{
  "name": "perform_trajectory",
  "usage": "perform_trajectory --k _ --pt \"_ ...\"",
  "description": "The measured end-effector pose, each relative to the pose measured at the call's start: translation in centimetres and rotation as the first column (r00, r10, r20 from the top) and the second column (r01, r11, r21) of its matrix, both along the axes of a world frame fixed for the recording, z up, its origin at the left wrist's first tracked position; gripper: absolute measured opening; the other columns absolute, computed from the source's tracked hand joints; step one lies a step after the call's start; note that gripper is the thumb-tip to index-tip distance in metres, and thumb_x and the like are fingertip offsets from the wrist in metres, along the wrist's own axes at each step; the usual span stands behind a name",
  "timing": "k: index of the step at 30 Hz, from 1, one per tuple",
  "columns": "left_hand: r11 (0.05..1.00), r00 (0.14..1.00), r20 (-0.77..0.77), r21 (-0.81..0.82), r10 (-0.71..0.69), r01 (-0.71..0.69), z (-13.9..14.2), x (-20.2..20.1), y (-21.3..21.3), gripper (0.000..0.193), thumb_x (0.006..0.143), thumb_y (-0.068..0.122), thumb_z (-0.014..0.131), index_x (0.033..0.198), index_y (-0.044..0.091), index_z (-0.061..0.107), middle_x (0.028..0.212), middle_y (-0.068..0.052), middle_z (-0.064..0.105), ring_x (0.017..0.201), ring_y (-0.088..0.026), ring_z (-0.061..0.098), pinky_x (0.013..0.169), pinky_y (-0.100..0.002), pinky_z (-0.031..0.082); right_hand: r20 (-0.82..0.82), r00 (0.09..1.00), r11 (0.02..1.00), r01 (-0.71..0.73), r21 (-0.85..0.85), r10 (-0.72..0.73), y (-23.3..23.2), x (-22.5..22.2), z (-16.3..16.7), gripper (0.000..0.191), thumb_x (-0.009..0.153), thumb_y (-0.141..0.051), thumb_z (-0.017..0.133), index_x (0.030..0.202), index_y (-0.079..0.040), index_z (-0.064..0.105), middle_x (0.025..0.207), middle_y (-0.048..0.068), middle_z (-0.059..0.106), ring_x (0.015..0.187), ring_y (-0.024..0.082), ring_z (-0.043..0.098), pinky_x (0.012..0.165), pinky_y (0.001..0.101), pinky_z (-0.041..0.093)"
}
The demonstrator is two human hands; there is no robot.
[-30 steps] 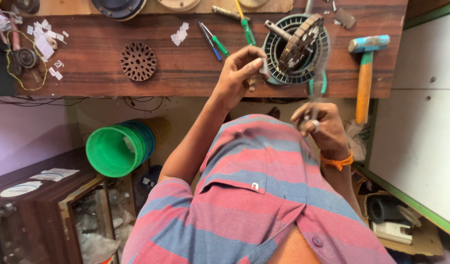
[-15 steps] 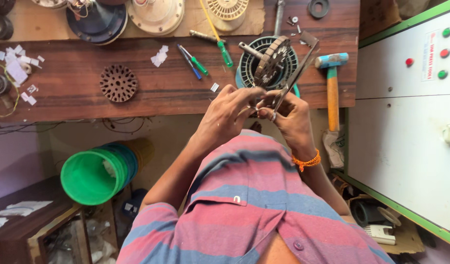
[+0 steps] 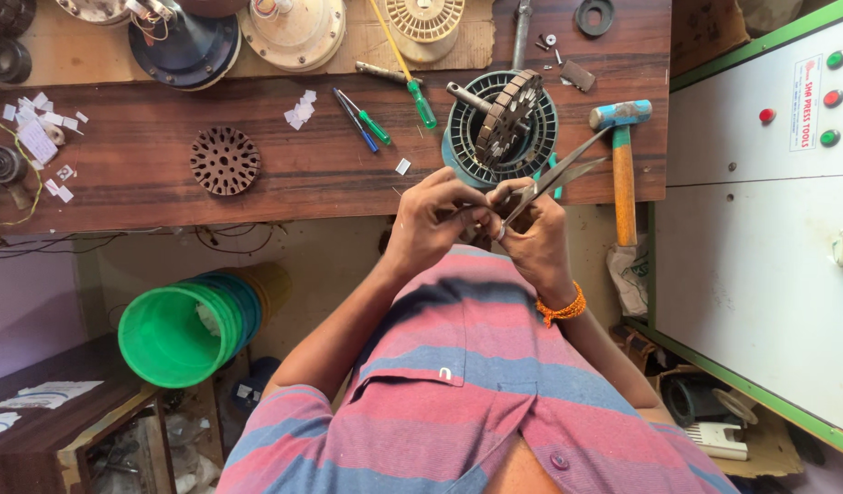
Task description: The person works on an electric motor stator at a cluttered workbench, holding the motor housing and using scissors to cut and trim material from the rotor/stator assembly. They pick at and remove small pieces by hand, set trimmed pieces aside, and at one point reach into a green bucket before resuming cutting and trimming the motor parts.
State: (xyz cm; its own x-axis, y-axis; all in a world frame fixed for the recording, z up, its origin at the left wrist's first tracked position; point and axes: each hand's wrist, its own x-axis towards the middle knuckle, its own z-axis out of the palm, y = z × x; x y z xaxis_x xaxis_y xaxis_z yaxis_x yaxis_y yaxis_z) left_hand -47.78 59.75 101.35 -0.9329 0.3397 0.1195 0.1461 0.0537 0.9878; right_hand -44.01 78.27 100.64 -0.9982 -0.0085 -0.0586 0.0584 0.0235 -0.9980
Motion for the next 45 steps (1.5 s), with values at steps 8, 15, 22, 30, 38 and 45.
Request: perform_trajectory --k 8,15,22,30,38,45 --pt "0.994 0.995 -0.097 0.108 -0.01 0.02 1.4 0.3 -1.2 0.03 0.093 -0.002 0.076 0.121 0.007 0.073 0.101 -0.002 0.063 0.087 -0.012 0.068 0.073 -0.028 0.06 0.108 0.994 0.985 0.054 -0.165 -0.036 -0.4 -0.7 -0.3 0.036 0.093 -0.011 0.08 0.123 0.002 0.064 0.099 0.004 0.071 0.085 0.008 0.069 0.074 0.0243 0.061" --pt "0.845 0.938 0.343 0.516 -0.055 -0.139 2.0 -1.9 -2.3 0.077 0.091 0.004 0.083 0.158 0.014 0.046 0.095 -0.002 0.061 0.085 -0.008 0.062 0.068 -0.023 0.054 0.225 0.804 0.829 -0.492 -0.267 0.55 0.9 -1.2 2.4 0.088 0.081 -0.055 0.082 0.145 0.001 0.058 0.102 -0.003 0.061 0.092 0.004 0.057 0.079 0.0194 0.049" --pt "0.707 0.891 0.44 0.667 -0.116 -0.237 1.5 -3.7 -0.9 0.08 0.08 0.011 0.084 0.148 0.017 0.042 0.111 0.002 0.07 0.083 -0.007 0.067 0.057 -0.018 0.05 0.273 0.643 0.688 -0.578 -0.439 0.715 1.2 -1.9 2.0 0.087 0.067 -0.047 0.092 0.131 0.006 0.067 0.086 -0.003 0.059 0.074 0.005 0.051 0.063 0.0207 0.04" --pt "0.725 0.892 0.409 0.672 -0.194 -0.15 -1.4 -4.1 -2.3 0.028 0.097 0.014 0.078 0.119 -0.001 0.069 0.098 -0.005 0.072 0.075 -0.008 0.065 0.058 -0.024 0.052 0.377 0.688 0.784 -0.551 -0.285 0.62 1.4 -1.6 2.7 0.06 0.071 -0.023 0.089 0.121 0.005 0.072 0.078 -0.006 0.057 0.072 0.003 0.052 0.062 0.0208 0.041" --pt "0.735 0.876 0.413 0.67 -0.25 -0.107 -1.8 -4.4 -2.6 0.026 0.097 0.014 0.079 0.115 -0.002 0.069 0.097 -0.004 0.072 0.076 -0.006 0.064 0.055 -0.023 0.051 0.369 0.655 0.752 -0.572 -0.327 0.659 1.6 -1.9 3.0 0.065 0.07 -0.026 0.09 0.124 0.005 0.071 0.077 -0.006 0.057 0.07 0.003 0.051 0.061 0.0207 0.041" --pt "0.731 0.879 0.421 0.669 -0.224 -0.134 -1.9 -4.2 -2.6 0.025 0.097 0.013 0.078 0.115 -0.002 0.07 0.096 -0.004 0.072 0.076 -0.006 0.063 0.056 -0.023 0.051 0.386 0.655 0.758 -0.59 -0.276 0.65 1.5 -2.0 3.2 0.064 0.069 -0.022 0.088 0.124 0.005 0.072 0.076 -0.007 0.055 0.069 0.002 0.049 0.059 0.0208 0.038"
